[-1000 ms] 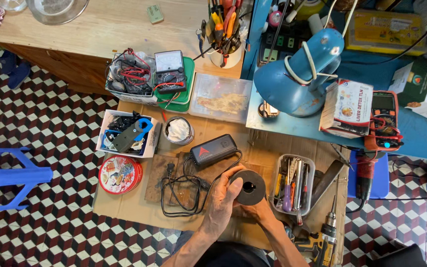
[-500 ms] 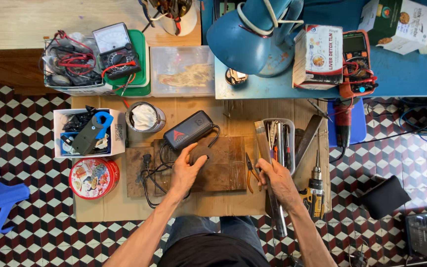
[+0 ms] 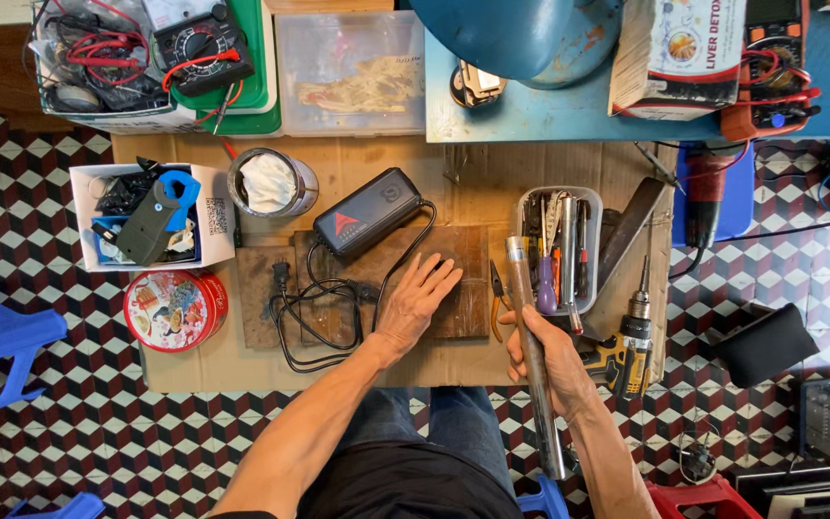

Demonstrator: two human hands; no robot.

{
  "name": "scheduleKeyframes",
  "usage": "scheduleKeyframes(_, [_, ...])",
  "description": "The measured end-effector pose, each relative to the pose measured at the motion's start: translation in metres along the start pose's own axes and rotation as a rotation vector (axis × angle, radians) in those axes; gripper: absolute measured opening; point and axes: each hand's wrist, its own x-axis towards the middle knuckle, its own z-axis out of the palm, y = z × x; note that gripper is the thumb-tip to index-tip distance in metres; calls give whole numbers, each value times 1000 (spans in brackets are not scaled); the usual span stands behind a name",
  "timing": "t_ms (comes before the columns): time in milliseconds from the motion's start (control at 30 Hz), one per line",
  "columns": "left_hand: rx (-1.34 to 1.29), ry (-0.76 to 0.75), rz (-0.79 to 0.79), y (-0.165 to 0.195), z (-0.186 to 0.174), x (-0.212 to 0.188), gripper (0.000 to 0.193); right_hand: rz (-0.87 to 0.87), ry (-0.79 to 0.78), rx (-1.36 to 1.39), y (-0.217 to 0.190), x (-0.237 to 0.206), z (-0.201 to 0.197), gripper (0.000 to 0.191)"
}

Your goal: The person picks up a metal tube from the workbench, fits a fitting into its end, and plugs in a power strip. They then use a red angle grinder to grind the end of the tube, producing sparks, repositioning the tube repeatedly to grind different spots.

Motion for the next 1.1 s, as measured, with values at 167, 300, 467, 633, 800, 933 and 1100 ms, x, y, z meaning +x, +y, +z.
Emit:
scheduleKeyframes(167, [-72, 3, -48, 6, 1, -14, 69, 120, 86, -184, 4, 3, 7, 49])
scheduleKeyframes(300, [-217, 233, -213, 12, 2, -32, 46, 98, 91, -529, 9, 0, 22, 50])
scheduleKeyframes(467, [-730, 244, -782, 14, 36, -42, 27, 110, 43, -809, 14, 6, 48, 52])
scheduleKeyframes(633, [-1290, 278, -1147, 1, 70, -37, 33, 136, 92, -924, 22, 18, 64, 48])
scheduleKeyframes(800, [-1553, 287, -1318, 0, 62, -32, 34, 19, 127, -1073, 23, 21, 73, 46])
scheduleKeyframes(933, [-1953, 299, -1249, 5, 26, -21, 29, -109, 173, -1087, 19, -3, 81, 46])
scheduleKeyframes(1100, [-2185, 260, -991, 25, -18, -9, 28, -236, 226, -960, 11, -36, 87, 52])
